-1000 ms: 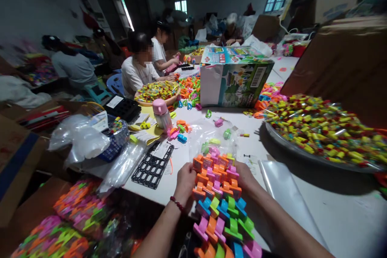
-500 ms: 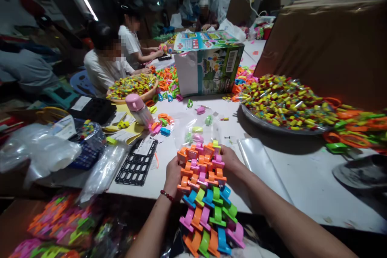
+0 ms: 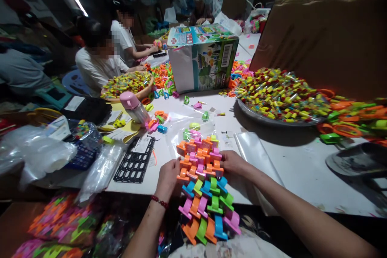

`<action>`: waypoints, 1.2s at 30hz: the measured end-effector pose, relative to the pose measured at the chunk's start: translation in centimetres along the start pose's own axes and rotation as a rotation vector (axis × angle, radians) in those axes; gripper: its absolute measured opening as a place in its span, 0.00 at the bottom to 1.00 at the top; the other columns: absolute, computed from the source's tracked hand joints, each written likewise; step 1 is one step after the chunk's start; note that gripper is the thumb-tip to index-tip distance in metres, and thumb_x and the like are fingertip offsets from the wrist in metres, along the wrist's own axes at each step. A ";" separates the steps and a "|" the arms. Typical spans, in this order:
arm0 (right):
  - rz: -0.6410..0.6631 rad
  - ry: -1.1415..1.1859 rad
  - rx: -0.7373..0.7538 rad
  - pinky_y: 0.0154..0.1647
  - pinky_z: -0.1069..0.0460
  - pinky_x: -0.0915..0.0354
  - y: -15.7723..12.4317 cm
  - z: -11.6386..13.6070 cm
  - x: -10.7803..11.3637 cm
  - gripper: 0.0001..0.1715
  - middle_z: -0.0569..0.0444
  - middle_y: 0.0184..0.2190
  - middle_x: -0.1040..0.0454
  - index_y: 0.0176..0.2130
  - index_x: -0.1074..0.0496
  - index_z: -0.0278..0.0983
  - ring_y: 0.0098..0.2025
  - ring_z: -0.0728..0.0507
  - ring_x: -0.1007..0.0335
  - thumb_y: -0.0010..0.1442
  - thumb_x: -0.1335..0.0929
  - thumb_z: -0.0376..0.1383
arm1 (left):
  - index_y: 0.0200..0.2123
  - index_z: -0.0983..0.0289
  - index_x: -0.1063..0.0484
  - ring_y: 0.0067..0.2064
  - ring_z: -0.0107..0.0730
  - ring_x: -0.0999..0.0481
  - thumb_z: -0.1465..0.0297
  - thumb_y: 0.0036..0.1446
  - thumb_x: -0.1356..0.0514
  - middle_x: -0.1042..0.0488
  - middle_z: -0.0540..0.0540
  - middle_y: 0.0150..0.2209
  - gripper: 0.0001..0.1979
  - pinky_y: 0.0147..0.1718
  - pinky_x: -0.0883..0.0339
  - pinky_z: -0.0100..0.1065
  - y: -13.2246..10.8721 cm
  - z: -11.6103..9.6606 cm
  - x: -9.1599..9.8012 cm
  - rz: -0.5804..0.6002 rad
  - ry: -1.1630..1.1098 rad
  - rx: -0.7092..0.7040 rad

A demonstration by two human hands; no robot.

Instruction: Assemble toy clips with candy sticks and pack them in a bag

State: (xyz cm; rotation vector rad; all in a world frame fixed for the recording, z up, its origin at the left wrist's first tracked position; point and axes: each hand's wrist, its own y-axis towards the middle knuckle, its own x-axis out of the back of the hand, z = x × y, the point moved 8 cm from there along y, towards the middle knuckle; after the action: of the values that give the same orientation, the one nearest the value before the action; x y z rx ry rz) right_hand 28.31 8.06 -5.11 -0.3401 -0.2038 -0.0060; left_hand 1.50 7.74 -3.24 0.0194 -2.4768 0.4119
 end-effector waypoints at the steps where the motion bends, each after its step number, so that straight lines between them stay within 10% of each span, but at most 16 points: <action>1: -0.017 -0.104 0.040 0.33 0.51 0.38 -0.1 0.3 0.6 0.09 0.54 0.24 0.30 0.27 0.28 0.35 0.31 0.43 0.33 0.44 0.25 0.34 | 0.21 0.63 0.33 0.28 0.32 0.33 0.63 0.56 0.43 0.32 0.51 0.21 0.14 0.28 0.46 0.30 -0.1 -0.3 0.5 -0.014 0.075 -0.017; 7: -0.199 -0.710 0.517 0.53 0.47 0.38 -1.2 5.7 0.2 0.29 0.39 0.53 0.37 0.58 0.36 0.30 0.54 0.38 0.38 0.57 0.33 0.31 | 0.39 0.63 0.28 0.37 0.33 0.31 0.69 0.56 0.45 0.27 0.55 0.37 0.09 0.37 0.41 0.32 0.4 -4.2 2.9 -0.186 0.175 -0.329; 12: -0.052 -0.710 0.330 0.45 0.51 0.41 1.1 6.1 -1.1 0.06 0.45 0.40 0.29 0.37 0.29 0.35 0.45 0.41 0.34 0.61 0.36 0.31 | 0.26 0.64 0.29 0.33 0.31 0.31 0.66 0.52 0.43 0.28 0.50 0.27 0.08 0.33 0.42 0.30 2.8 -4.0 2.2 -0.037 -0.015 -0.218; 22: -0.125 -0.478 0.201 0.27 0.55 0.47 3.2 6.9 0.8 0.09 0.56 0.28 0.27 0.29 0.35 0.38 0.31 0.48 0.34 0.60 0.38 0.37 | 0.27 0.63 0.36 0.28 0.27 0.31 0.66 0.45 0.44 0.27 0.49 0.26 0.06 0.29 0.40 0.28 5.1 -4.7 2.4 0.132 -0.200 -0.184; 36: -0.117 -0.587 0.445 0.33 0.52 0.44 -2.1 10.1 2.9 0.11 0.55 0.27 0.29 0.31 0.35 0.38 0.30 0.46 0.36 0.64 0.39 0.40 | 0.32 0.62 0.38 0.31 0.32 0.33 0.71 0.66 0.51 0.32 0.52 0.29 0.09 0.33 0.42 0.33 -1.6 -11.2 4.2 0.054 0.503 -0.699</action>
State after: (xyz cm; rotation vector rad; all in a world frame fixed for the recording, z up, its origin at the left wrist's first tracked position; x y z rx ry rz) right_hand 29.05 9.54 5.49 0.1249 -0.7924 0.0236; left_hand 4.80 9.86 8.20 -0.3875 -1.9984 -0.3997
